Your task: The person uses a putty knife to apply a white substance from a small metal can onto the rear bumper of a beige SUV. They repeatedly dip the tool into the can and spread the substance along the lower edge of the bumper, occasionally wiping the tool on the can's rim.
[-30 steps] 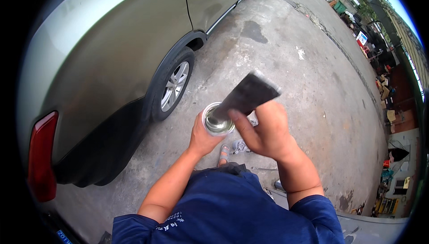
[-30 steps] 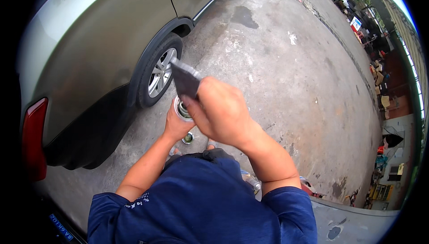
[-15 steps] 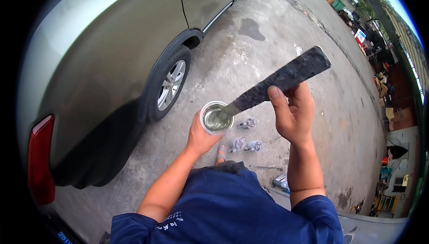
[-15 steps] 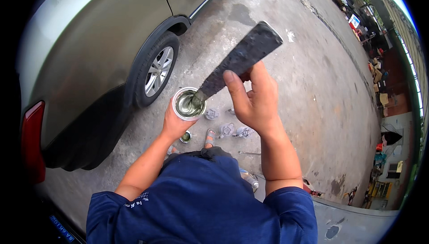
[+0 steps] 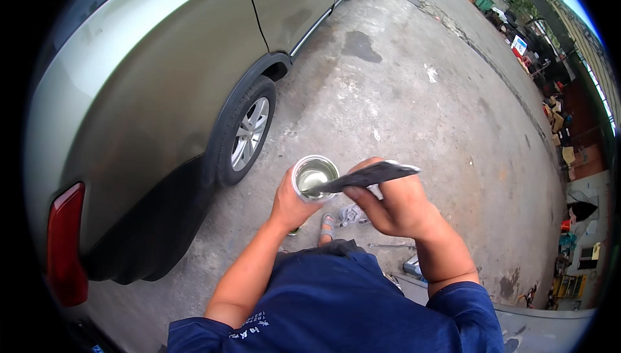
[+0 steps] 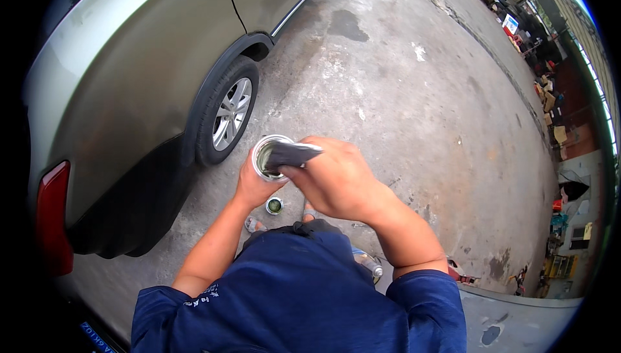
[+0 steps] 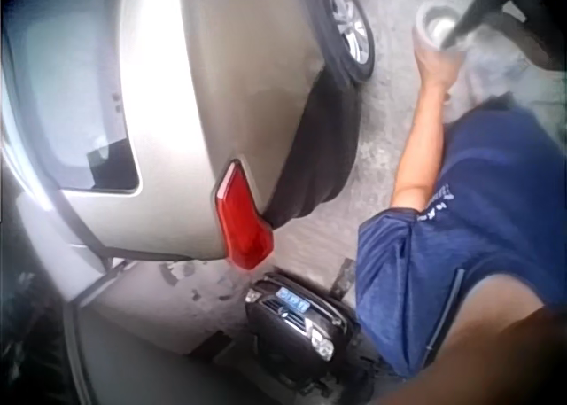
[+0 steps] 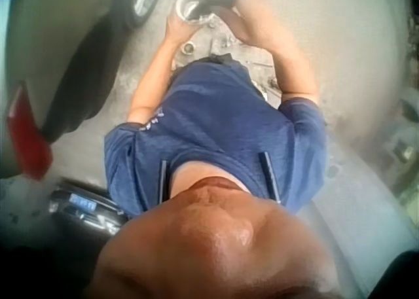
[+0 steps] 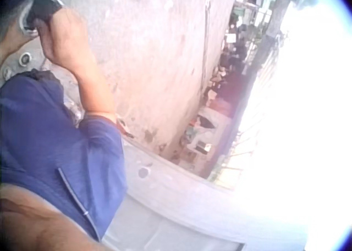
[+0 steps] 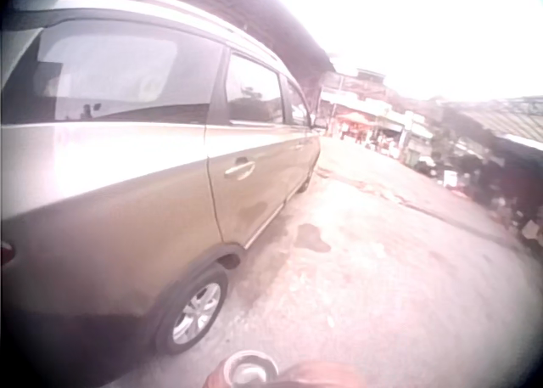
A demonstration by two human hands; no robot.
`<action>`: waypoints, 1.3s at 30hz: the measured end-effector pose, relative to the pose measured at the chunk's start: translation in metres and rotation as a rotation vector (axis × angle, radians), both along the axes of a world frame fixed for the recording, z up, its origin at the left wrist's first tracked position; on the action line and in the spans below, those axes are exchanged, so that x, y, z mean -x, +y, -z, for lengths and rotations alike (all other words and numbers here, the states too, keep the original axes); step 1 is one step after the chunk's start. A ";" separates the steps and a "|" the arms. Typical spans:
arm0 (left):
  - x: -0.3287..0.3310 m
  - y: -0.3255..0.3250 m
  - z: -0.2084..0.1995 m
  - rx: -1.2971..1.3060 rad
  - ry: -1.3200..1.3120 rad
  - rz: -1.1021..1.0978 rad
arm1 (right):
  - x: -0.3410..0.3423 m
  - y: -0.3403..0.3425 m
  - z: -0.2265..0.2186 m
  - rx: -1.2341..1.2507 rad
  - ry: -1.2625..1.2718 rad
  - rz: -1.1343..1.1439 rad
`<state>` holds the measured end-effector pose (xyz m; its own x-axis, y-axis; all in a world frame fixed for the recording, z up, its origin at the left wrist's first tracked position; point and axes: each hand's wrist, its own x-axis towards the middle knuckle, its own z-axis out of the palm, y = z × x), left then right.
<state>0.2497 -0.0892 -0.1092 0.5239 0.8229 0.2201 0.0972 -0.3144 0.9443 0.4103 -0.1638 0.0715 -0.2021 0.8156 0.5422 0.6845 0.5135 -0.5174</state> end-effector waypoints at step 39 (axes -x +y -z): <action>0.009 0.009 -0.001 0.322 -0.033 0.226 | -0.038 -0.013 0.012 0.093 0.148 0.124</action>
<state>0.2403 -0.0804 -0.1081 0.6967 0.7173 -0.0106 0.0275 -0.0119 0.9996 0.4483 -0.1770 0.0599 -0.0207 0.8773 0.4795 0.6522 0.3753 -0.6586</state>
